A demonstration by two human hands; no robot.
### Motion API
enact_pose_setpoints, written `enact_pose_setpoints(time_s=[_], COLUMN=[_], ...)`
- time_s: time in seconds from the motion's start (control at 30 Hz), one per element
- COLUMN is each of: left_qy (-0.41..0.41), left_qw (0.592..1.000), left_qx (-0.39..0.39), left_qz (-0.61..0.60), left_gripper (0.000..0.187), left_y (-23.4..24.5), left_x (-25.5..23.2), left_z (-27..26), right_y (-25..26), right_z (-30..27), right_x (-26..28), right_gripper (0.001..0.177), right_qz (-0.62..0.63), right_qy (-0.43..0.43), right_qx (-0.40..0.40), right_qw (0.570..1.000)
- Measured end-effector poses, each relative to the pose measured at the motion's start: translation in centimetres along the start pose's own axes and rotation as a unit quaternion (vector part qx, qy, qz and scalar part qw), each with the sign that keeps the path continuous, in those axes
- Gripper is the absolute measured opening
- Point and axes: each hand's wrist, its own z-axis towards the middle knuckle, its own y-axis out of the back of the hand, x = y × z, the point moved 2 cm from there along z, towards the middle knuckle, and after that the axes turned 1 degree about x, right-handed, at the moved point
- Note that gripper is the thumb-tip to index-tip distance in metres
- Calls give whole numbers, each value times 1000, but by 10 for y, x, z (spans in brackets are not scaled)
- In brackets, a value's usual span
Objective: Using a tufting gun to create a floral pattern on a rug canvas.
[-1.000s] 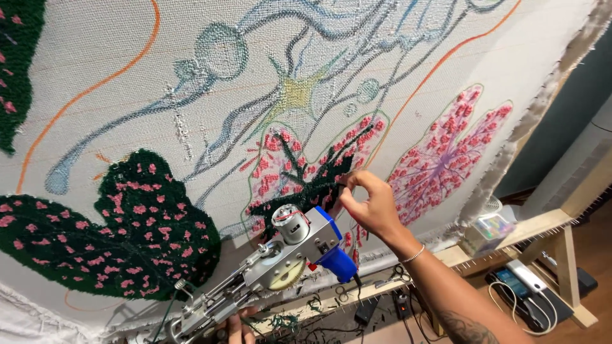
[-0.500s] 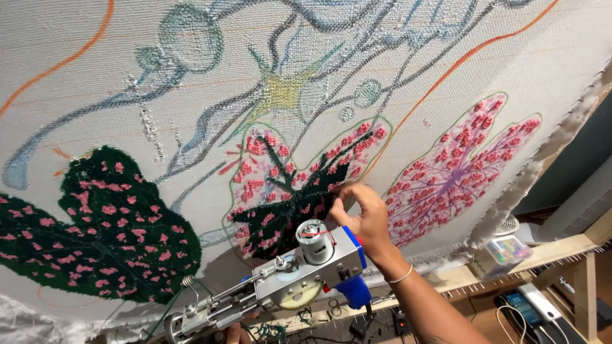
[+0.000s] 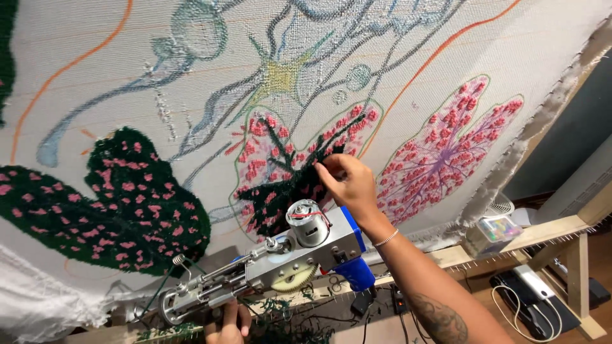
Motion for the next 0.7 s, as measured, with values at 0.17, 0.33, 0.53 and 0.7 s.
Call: enact_pose_setpoints(time_s=[0.17, 0.33, 0.53, 0.7], left_qy=[-33, -43, -9, 5], left_qw=[997, 993, 986, 979], left_qx=[-13, 86, 146, 196], left_qz=[-66, -64, -85, -58], left_gripper=[33, 21, 23, 23], left_y=[-22, -23, -56, -78], left_x=[-50, -61, -95, -54], left_z=[-3, -2, -14, 13], right_y=[1, 14, 68, 106], right_z=[-2, -21, -69, -105], right_x=[10, -22, -20, -6], right_gripper=[17, 19, 47, 77], right_qz=[-49, -26, 282, 448], right_qy=[1, -56, -262, -330], right_qx=[-14, 79, 223, 225], right_qw=[999, 995, 895, 800])
